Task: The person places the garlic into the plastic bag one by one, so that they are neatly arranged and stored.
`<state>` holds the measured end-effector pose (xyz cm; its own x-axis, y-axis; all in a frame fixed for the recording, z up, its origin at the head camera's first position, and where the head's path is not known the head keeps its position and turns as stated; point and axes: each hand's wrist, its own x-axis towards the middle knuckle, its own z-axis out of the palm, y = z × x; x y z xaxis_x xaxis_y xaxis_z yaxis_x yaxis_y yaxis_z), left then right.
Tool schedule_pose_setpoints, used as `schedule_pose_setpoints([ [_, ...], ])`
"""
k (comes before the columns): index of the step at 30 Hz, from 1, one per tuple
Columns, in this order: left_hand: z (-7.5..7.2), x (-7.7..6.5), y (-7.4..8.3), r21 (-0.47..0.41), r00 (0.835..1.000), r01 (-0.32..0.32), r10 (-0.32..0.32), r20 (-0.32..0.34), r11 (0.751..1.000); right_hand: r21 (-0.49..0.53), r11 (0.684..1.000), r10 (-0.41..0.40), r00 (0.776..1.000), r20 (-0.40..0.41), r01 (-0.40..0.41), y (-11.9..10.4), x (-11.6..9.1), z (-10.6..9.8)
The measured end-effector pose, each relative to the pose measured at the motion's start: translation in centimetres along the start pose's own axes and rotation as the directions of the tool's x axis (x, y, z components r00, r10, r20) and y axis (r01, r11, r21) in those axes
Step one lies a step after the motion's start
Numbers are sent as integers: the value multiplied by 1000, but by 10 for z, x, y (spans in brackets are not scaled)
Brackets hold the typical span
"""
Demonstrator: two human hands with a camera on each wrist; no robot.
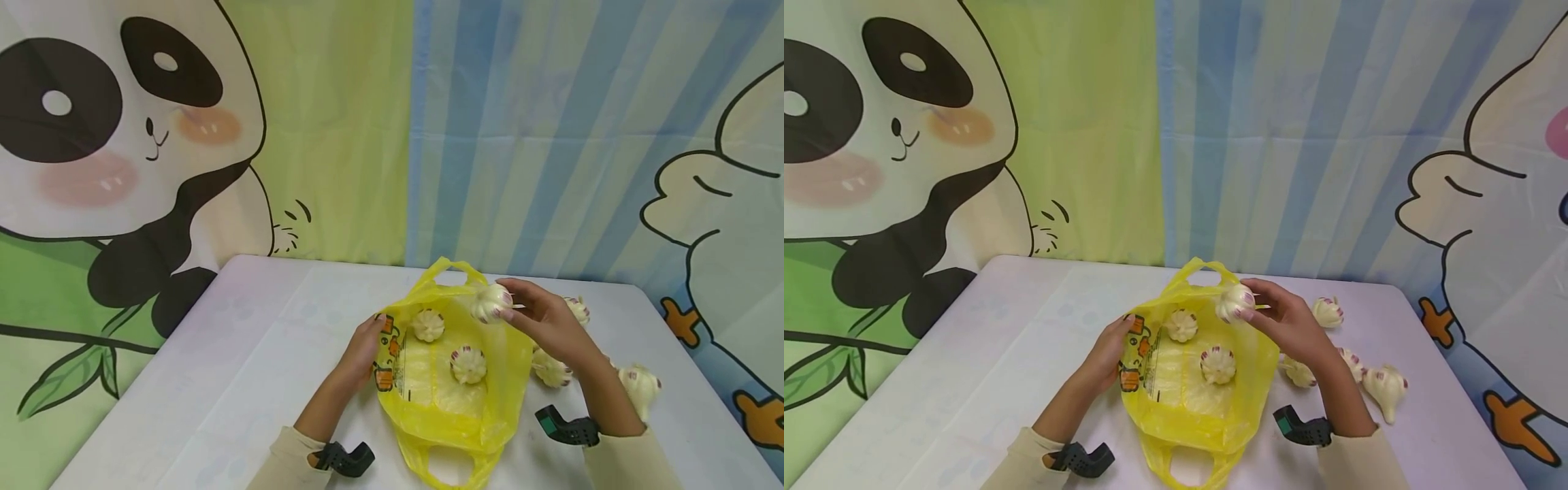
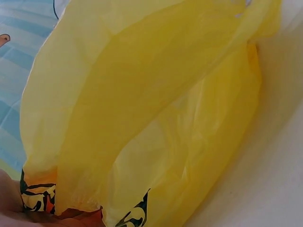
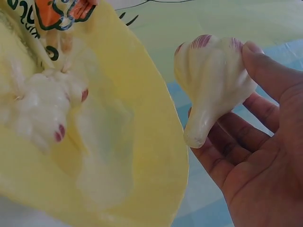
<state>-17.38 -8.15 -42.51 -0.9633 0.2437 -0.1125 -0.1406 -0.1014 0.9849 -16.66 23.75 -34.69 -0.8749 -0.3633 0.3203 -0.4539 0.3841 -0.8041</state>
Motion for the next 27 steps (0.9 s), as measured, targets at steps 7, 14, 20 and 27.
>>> schedule_pose_setpoints([
  [7,0,1,-1,-1,1000,0,0,2,1000,48,998,-31,997,64,28,0,17,7],
  [14,-1,2,-2,11,1000,-1,1,2,1000,70,998,-12,991,130,2,10,26,20],
  [20,0,1,-3,-5,1000,6,-6,4,1000,98,995,0,984,180,-17,13,31,29],
  [27,0,1,-2,-9,1000,8,-8,5,1000,161,987,-21,976,219,-15,14,32,36],
])
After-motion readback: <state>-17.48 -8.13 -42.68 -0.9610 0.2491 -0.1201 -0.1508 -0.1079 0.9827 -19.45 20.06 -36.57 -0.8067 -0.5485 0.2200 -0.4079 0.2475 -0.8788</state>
